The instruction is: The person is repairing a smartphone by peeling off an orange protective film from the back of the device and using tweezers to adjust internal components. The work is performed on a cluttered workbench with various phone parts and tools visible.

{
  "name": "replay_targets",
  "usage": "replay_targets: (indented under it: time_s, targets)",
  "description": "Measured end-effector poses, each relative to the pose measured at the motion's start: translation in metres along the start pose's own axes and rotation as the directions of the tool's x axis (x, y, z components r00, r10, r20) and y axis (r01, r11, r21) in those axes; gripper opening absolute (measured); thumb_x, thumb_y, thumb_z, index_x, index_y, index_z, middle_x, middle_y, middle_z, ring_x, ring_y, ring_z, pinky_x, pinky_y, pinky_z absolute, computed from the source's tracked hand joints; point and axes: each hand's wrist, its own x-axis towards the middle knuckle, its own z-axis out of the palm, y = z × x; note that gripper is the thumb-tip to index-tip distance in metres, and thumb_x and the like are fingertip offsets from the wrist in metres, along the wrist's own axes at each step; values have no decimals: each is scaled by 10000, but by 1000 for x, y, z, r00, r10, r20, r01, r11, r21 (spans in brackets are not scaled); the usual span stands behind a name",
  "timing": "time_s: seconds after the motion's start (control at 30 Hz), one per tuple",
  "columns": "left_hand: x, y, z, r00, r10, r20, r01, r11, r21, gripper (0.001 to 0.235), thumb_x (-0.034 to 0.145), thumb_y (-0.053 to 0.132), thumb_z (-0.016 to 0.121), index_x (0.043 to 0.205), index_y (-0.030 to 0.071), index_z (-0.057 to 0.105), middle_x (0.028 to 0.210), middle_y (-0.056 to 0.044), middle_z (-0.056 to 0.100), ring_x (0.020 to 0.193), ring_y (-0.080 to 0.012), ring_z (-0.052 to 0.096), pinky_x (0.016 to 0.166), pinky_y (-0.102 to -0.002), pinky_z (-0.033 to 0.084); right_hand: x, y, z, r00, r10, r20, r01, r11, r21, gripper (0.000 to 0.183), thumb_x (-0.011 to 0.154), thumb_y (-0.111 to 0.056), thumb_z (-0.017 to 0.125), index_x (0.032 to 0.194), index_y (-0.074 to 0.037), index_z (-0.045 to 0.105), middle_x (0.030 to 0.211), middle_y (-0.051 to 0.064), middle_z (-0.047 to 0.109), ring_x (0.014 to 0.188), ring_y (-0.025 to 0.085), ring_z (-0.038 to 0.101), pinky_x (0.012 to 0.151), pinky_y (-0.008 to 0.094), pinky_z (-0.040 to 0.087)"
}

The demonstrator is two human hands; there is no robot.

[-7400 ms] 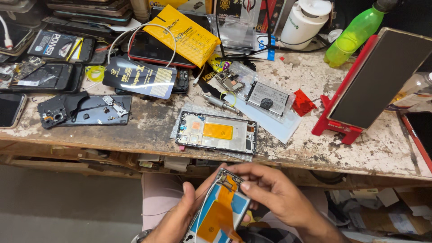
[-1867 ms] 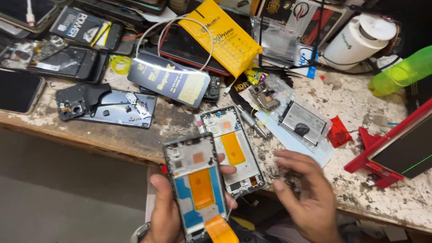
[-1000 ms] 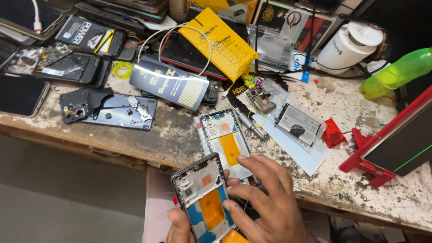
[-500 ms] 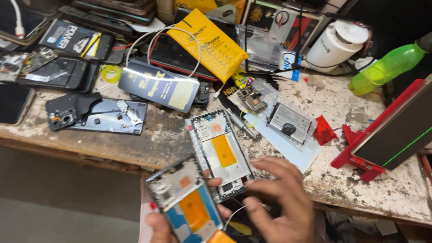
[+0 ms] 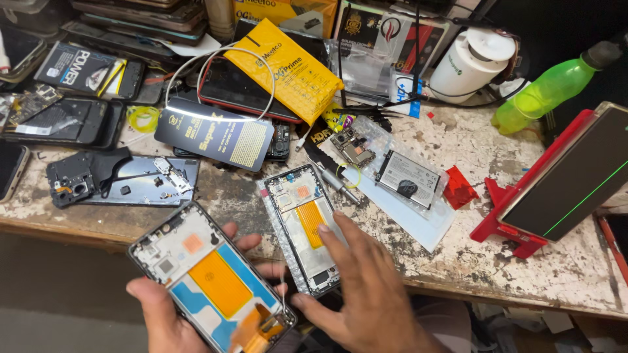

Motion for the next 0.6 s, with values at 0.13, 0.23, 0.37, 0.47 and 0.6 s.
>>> replay_targets:
  time_s: [0.13, 0.23, 0.37, 0.47, 0.6]
  targets:
    - [7, 6, 18, 997, 62, -35, -61, 998, 16, 1087, 947, 847, 277, 1579, -31, 375, 1404, -289, 552, 1103, -446, 656, 868, -661, 596, 10, -5, 2, 999, 30, 17, -29, 998, -60, 899, 809, -346, 806, 1513, -60, 327, 1497, 318, 383, 1327, 486, 483, 1030, 590, 406]
    - [7, 7, 34, 942, 145, -303, -92, 979, 181, 952, 906, 756, 238, 1569, 91, 392, 1442, -228, 569, 1061, -333, 640, 863, -520, 546, 8, -5, 0, 997, 81, 2, -81, 997, -9, 858, 820, -264, 789, 1520, -70, 332, 1524, 295, 396, 1337, 452, 498, 1058, 574, 413]
    - [9, 12, 46, 923, 108, -370, -53, 986, 157, 809, 953, 654, 277, 1540, 118, 429, 1455, -183, 594, 1121, -285, 631, 914, -467, 529, 2, -1, -4, 989, 145, -14, -142, 981, 129, 862, 806, -202, 779, 1517, -69, 312, 1545, 269, 406, 1401, 438, 462, 1133, 580, 370]
    - [9, 10, 44, 903, 81, -423, -49, 995, 87, 728, 975, 578, 345, 1511, 97, 452, 1442, -141, 593, 1194, -278, 634, 954, -457, 529, -2, 3, -7, 987, 150, -58, -132, 961, 241, 856, 805, -147, 774, 1510, -74, 295, 1564, 280, 391, 1454, 435, 420, 1150, 562, 333]
    - [12, 9, 33, 897, 124, -424, -62, 985, 158, 657, 996, 474, 415, 1479, 32, 466, 1409, -156, 621, 1218, -281, 644, 994, -464, 534, -7, 11, -16, 972, 140, -186, -77, 949, 307, 840, 812, -78, 769, 1507, -79, 298, 1549, 282, 415, 1481, 406, 432, 1216, 538, 365]
